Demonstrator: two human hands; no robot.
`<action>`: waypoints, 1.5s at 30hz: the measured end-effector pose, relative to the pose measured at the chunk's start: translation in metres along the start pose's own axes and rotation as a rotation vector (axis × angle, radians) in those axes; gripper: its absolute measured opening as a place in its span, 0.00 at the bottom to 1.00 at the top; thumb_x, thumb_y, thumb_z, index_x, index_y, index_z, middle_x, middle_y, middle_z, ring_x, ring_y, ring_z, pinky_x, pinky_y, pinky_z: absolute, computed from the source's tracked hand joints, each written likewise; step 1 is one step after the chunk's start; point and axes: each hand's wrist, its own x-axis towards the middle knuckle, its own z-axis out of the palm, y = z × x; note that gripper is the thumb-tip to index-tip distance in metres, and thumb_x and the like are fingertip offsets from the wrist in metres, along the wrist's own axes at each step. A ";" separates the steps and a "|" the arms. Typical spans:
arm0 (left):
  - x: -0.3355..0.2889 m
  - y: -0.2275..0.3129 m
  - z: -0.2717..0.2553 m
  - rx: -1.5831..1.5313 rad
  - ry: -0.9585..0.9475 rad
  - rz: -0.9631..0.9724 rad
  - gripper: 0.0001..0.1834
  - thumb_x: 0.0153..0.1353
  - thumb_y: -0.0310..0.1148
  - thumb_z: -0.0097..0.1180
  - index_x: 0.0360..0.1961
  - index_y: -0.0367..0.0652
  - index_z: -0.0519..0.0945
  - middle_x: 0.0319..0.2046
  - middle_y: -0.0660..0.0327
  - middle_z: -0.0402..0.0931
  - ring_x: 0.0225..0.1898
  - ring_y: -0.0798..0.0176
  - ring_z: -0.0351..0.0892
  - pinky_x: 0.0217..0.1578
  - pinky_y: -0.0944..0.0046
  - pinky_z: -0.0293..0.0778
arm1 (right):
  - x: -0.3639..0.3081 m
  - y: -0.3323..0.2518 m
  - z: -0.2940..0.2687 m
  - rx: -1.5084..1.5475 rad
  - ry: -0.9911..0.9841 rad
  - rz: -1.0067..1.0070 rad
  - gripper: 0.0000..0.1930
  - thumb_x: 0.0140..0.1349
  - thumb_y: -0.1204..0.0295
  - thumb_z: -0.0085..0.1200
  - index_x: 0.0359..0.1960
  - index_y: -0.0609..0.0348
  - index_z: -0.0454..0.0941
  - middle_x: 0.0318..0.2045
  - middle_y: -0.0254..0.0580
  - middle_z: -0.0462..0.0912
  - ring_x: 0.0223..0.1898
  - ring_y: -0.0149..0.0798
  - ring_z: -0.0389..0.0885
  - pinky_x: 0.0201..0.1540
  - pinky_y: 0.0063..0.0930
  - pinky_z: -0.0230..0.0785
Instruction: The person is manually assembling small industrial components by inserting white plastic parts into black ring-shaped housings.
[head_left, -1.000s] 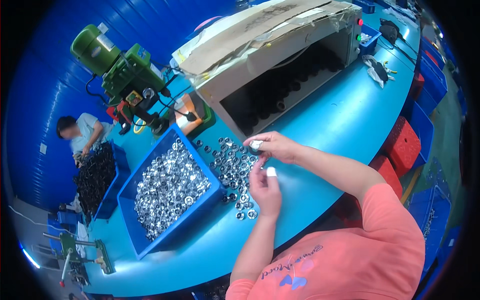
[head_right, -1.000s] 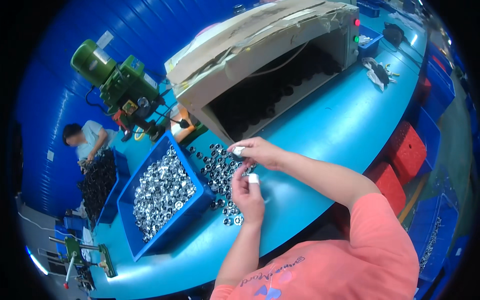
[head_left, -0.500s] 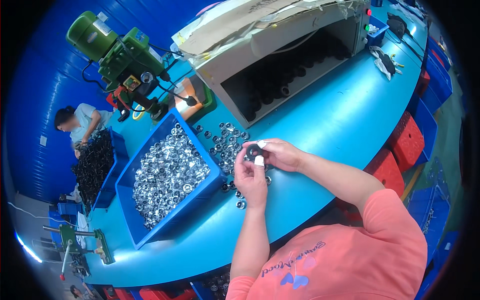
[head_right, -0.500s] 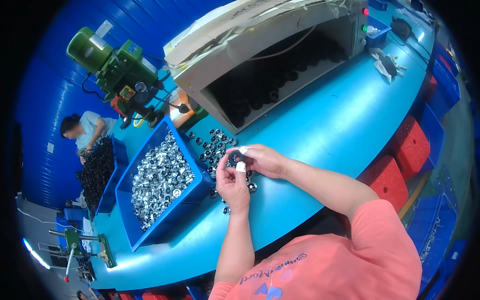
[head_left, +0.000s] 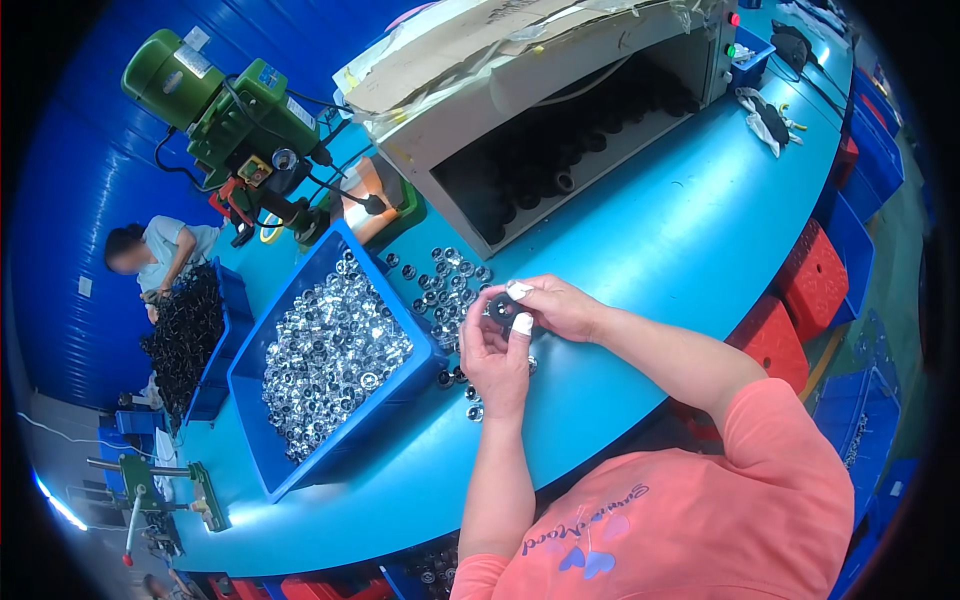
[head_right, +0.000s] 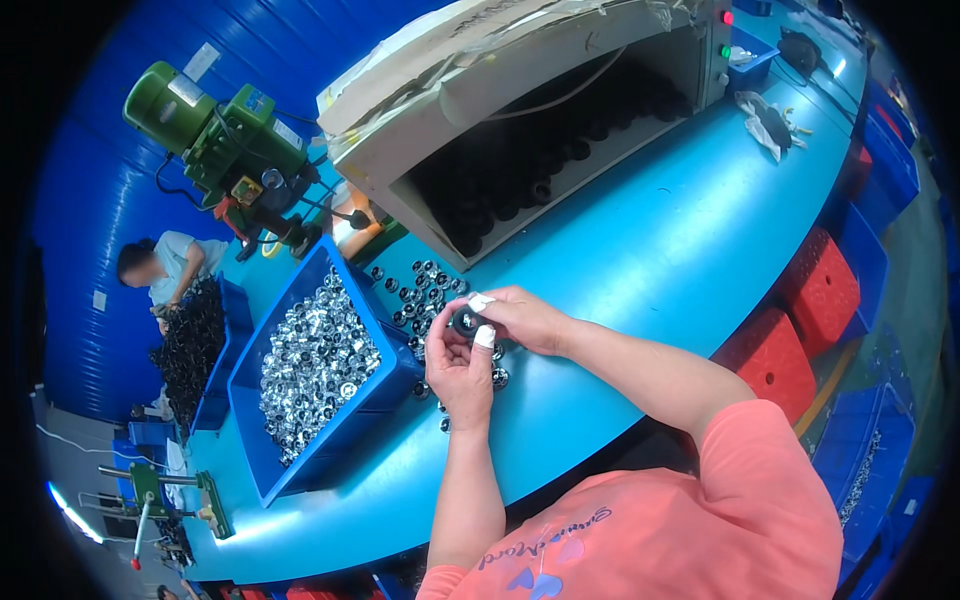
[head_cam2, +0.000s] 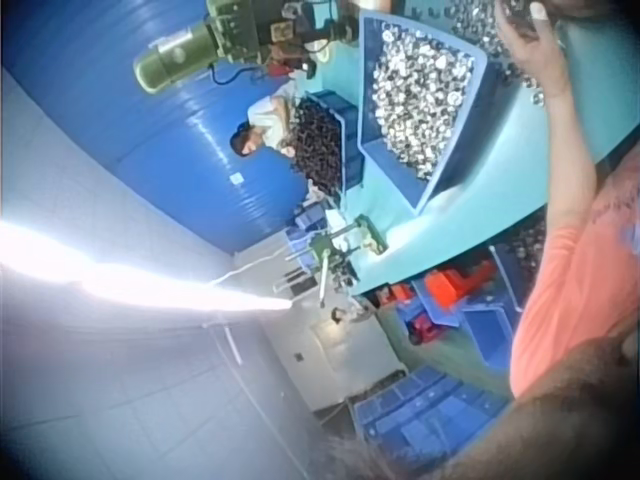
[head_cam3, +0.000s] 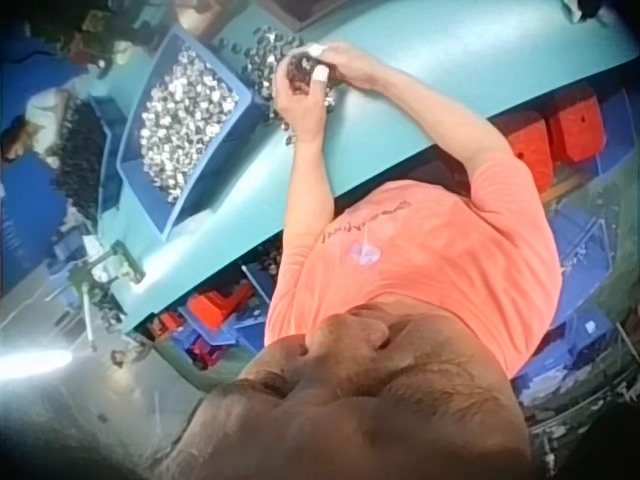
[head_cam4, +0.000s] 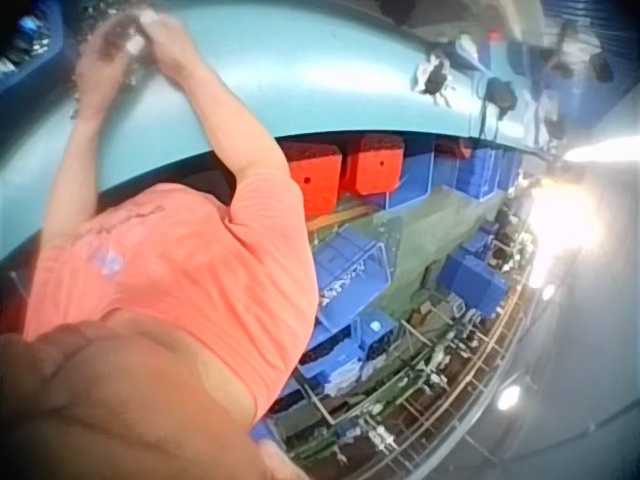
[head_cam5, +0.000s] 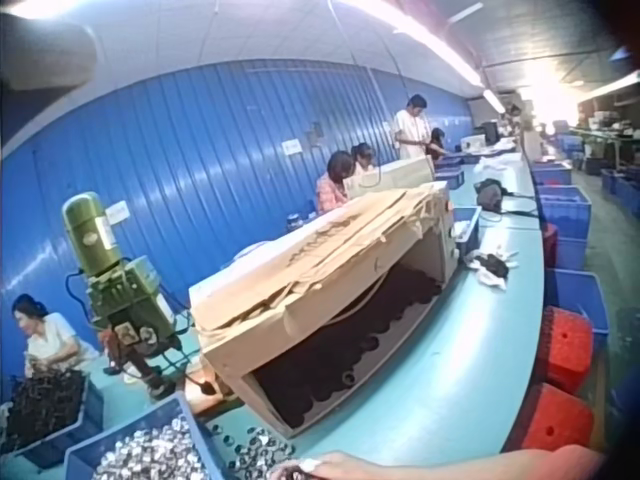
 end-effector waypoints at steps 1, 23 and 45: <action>0.001 0.002 0.000 0.033 -0.004 0.031 0.27 0.65 0.22 0.72 0.65 0.39 0.80 0.41 0.69 0.77 0.31 0.81 0.71 0.32 0.79 0.71 | 0.001 0.001 -0.001 -0.075 -0.004 -0.034 0.21 0.83 0.58 0.48 0.64 0.57 0.83 0.49 0.35 0.83 0.46 0.30 0.82 0.55 0.32 0.77; 0.011 -0.014 -0.032 -1.561 -0.374 -0.568 0.34 0.83 0.54 0.42 0.65 0.30 0.76 0.37 0.53 0.72 0.31 0.64 0.68 0.21 0.70 0.65 | 0.004 -0.003 -0.012 -1.417 0.245 -0.409 0.20 0.59 0.72 0.67 0.55 0.52 0.88 0.49 0.47 0.84 0.55 0.53 0.77 0.63 0.43 0.73; 0.013 -0.020 -0.032 -1.483 -0.323 -0.574 0.34 0.84 0.56 0.38 0.68 0.34 0.74 0.39 0.55 0.73 0.31 0.65 0.68 0.22 0.70 0.66 | -0.009 -0.044 -0.012 -0.779 0.223 -0.251 0.19 0.55 0.79 0.73 0.49 0.60 0.82 0.47 0.38 0.80 0.38 0.28 0.84 0.44 0.26 0.80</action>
